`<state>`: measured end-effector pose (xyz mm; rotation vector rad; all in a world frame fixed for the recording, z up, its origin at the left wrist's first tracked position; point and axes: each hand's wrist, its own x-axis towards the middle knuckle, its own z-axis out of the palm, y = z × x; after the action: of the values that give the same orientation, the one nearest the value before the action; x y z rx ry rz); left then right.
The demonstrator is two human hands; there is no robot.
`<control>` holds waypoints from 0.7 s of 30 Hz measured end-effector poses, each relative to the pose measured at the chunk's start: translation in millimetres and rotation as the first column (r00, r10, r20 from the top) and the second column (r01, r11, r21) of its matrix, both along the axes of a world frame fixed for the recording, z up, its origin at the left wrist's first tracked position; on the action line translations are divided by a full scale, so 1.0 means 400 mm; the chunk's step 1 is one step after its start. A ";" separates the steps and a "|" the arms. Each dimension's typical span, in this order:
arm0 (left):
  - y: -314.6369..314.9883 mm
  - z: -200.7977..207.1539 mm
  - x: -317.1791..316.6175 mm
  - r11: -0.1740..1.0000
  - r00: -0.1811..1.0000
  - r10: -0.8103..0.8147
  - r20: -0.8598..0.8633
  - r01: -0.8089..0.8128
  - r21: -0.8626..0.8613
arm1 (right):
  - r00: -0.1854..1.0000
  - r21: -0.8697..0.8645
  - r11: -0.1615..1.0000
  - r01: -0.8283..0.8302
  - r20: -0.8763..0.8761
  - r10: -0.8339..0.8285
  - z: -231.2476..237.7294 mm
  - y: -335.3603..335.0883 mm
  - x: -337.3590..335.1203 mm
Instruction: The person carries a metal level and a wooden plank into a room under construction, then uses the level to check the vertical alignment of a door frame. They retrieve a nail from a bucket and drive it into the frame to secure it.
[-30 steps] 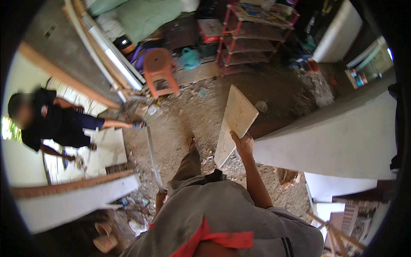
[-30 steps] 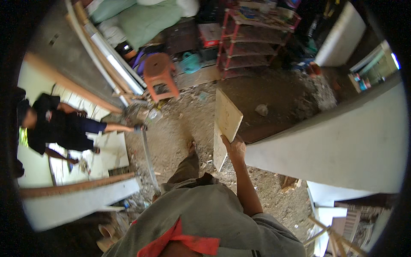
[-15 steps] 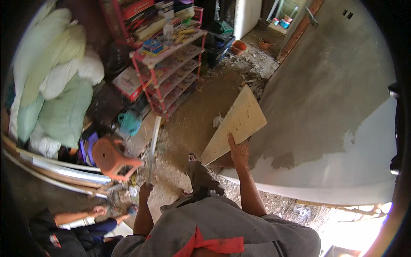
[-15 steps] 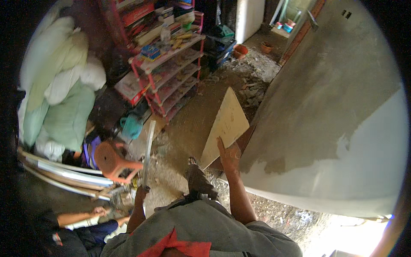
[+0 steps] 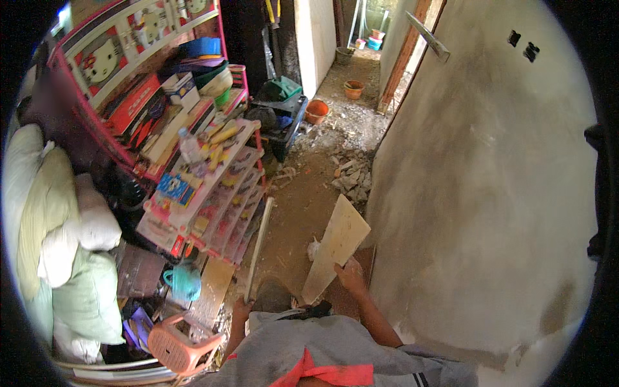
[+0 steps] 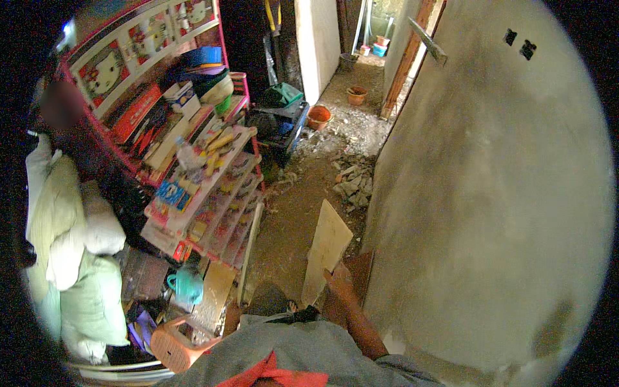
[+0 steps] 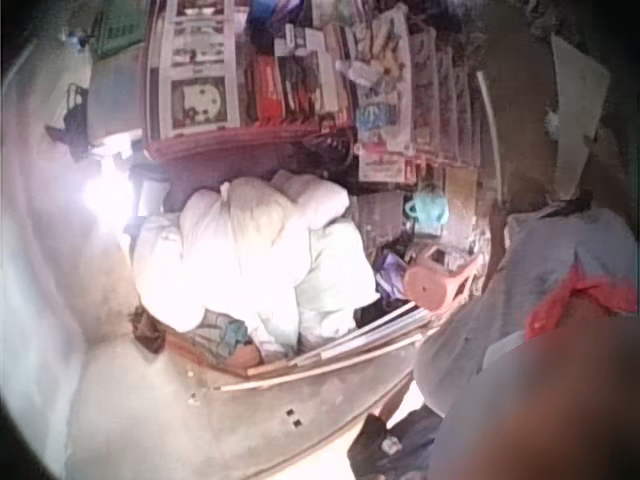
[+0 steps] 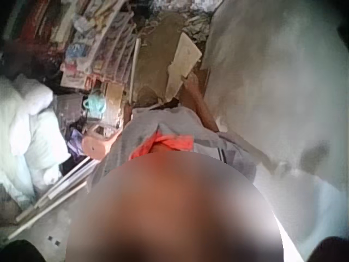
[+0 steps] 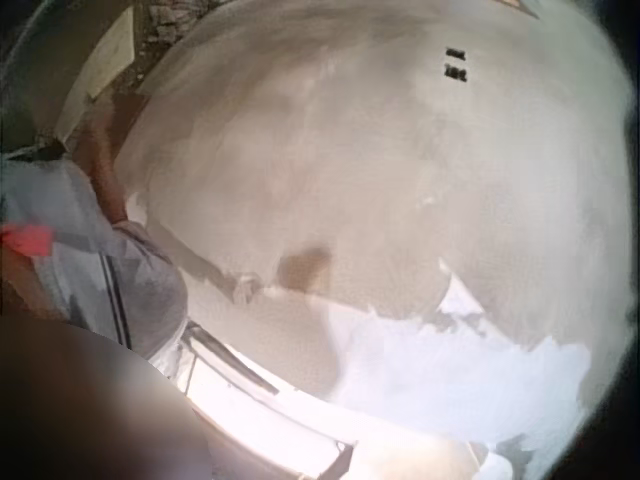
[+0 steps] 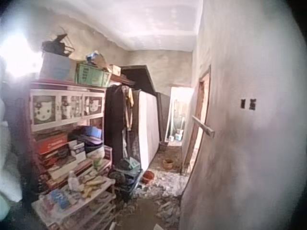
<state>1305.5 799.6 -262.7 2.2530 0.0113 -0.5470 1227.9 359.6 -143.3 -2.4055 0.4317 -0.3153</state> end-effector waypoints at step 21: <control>-1.152 0.366 1.356 0.783 0.831 -0.539 0.138 0.554 -0.283 | 0.799 -0.712 0.583 0.392 -0.051 -0.599 0.228 -0.820 0.785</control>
<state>1847.9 338.7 -116.4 1.9343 -0.7341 -0.7361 1541.8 31.6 -52.3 -3.0104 1.3726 -0.4222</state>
